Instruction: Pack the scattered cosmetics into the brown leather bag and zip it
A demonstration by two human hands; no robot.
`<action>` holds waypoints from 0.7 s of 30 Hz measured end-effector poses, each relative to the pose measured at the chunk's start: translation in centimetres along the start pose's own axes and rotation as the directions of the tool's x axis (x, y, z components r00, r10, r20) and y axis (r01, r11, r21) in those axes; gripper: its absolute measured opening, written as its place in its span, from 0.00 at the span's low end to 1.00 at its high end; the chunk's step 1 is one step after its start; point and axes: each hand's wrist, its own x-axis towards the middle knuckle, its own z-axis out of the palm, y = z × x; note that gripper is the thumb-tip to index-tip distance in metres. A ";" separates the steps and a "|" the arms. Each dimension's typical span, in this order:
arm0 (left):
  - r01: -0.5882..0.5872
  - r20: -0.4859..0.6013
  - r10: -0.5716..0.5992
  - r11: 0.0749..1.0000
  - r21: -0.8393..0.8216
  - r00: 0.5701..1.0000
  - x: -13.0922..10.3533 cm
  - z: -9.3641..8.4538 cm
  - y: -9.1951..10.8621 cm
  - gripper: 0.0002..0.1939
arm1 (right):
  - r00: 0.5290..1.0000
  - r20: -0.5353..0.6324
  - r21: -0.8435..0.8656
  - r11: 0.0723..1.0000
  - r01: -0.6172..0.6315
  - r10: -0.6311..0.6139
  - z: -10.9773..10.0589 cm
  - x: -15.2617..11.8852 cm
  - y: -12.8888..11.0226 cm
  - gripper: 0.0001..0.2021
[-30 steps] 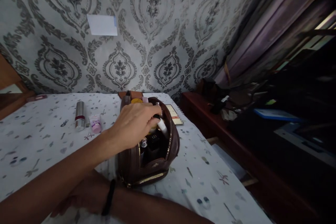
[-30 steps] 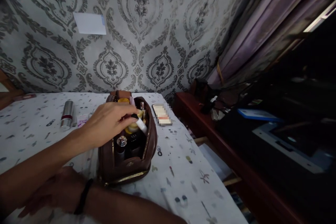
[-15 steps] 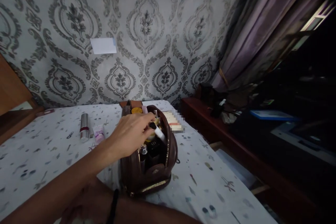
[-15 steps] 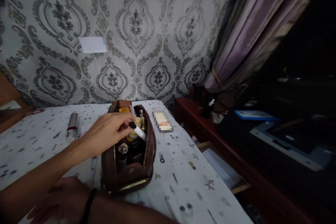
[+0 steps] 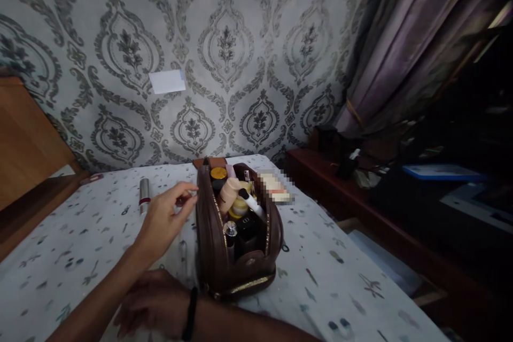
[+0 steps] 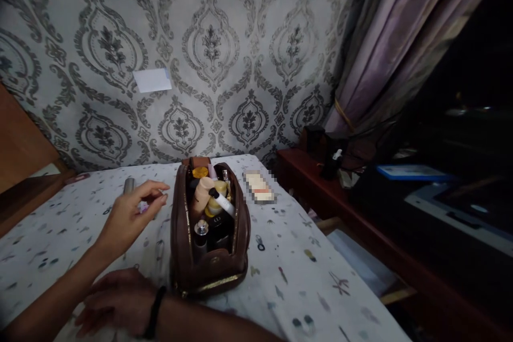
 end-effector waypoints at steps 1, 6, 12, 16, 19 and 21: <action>0.029 -0.012 -0.029 1.000 0.002 1.000 -0.5 -0.2 -1.0 0.12 | 1.000 0.002 0.004 1.000 0.003 -0.003 -0.1 0.0 0.0 0.32; 0.171 -0.092 -0.166 0.984 0.051 0.982 -3.3 -1.2 -7.0 0.15 | 0.999 -0.023 0.006 0.999 0.039 -0.039 -0.2 -0.7 -0.3 0.31; 0.328 -0.237 -0.311 0.944 0.033 0.920 -6.8 -2.6 -15.0 0.13 | 0.999 -0.012 -0.018 0.999 0.033 -0.033 0.1 -1.3 -0.8 0.28; 0.414 -0.288 -0.385 0.909 0.043 0.877 -8.5 -2.2 -18.7 0.13 | 0.999 -0.012 -0.046 0.998 0.044 -0.045 0.3 -1.6 -1.0 0.25; 0.411 -0.263 -0.387 0.911 0.043 0.884 -9.0 -1.9 -19.8 0.15 | 0.999 -0.013 -0.082 0.995 0.052 -0.053 0.4 -1.8 -1.0 0.25; 0.374 -0.238 -0.347 0.924 0.078 0.907 -9.1 -1.8 -20.0 0.19 | 0.998 -0.025 -0.136 0.989 0.056 -0.060 0.6 -1.8 -0.8 0.25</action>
